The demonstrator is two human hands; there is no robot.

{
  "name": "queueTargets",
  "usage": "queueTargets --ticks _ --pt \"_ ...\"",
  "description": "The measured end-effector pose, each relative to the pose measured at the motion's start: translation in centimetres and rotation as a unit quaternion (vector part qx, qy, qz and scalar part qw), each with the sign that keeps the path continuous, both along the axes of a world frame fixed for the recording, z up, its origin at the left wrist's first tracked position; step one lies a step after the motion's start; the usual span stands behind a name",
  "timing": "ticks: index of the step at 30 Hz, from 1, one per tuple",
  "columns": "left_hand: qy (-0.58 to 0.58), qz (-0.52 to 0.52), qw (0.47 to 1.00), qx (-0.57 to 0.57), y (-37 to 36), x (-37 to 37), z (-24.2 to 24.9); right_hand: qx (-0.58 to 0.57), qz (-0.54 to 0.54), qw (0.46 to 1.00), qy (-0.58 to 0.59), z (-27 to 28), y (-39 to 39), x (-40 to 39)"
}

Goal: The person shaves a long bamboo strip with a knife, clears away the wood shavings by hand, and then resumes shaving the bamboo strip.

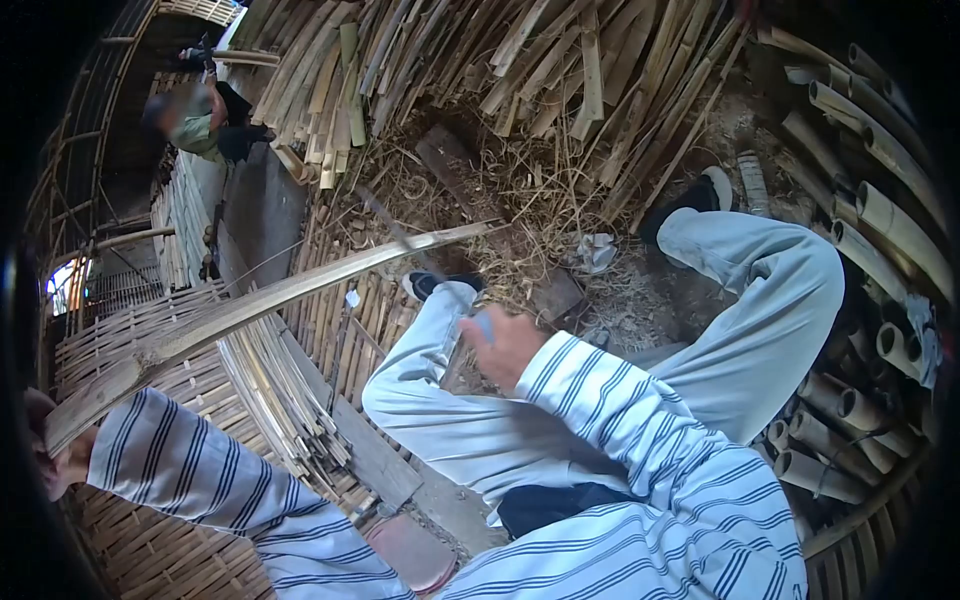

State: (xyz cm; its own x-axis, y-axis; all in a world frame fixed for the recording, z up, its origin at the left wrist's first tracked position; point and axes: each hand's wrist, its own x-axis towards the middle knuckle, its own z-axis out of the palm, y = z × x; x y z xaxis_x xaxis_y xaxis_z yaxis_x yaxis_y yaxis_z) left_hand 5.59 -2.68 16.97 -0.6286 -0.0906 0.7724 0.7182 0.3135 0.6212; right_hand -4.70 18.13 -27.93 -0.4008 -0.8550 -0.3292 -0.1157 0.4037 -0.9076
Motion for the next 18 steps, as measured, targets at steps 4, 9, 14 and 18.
queueTargets --ticks 4,9,14,18 --pt "-0.008 -0.009 1.000 0.008 -0.2 -0.3 0.8 0.030 0.028 0.999 -0.006 1.3 -0.3 0.1" --pt "0.033 -0.009 0.999 -0.006 0.3 -0.6 1.0 0.177 0.008 0.984 0.020 -6.6 -0.9 -1.1" --pt "0.019 -0.023 1.000 0.007 0.3 -0.6 0.6 0.130 -0.002 0.991 -0.017 -2.1 -0.3 -0.3" --pt "-0.002 -0.029 1.000 0.011 0.3 -1.0 0.5 0.041 0.079 0.995 -0.050 2.7 0.1 -0.6"
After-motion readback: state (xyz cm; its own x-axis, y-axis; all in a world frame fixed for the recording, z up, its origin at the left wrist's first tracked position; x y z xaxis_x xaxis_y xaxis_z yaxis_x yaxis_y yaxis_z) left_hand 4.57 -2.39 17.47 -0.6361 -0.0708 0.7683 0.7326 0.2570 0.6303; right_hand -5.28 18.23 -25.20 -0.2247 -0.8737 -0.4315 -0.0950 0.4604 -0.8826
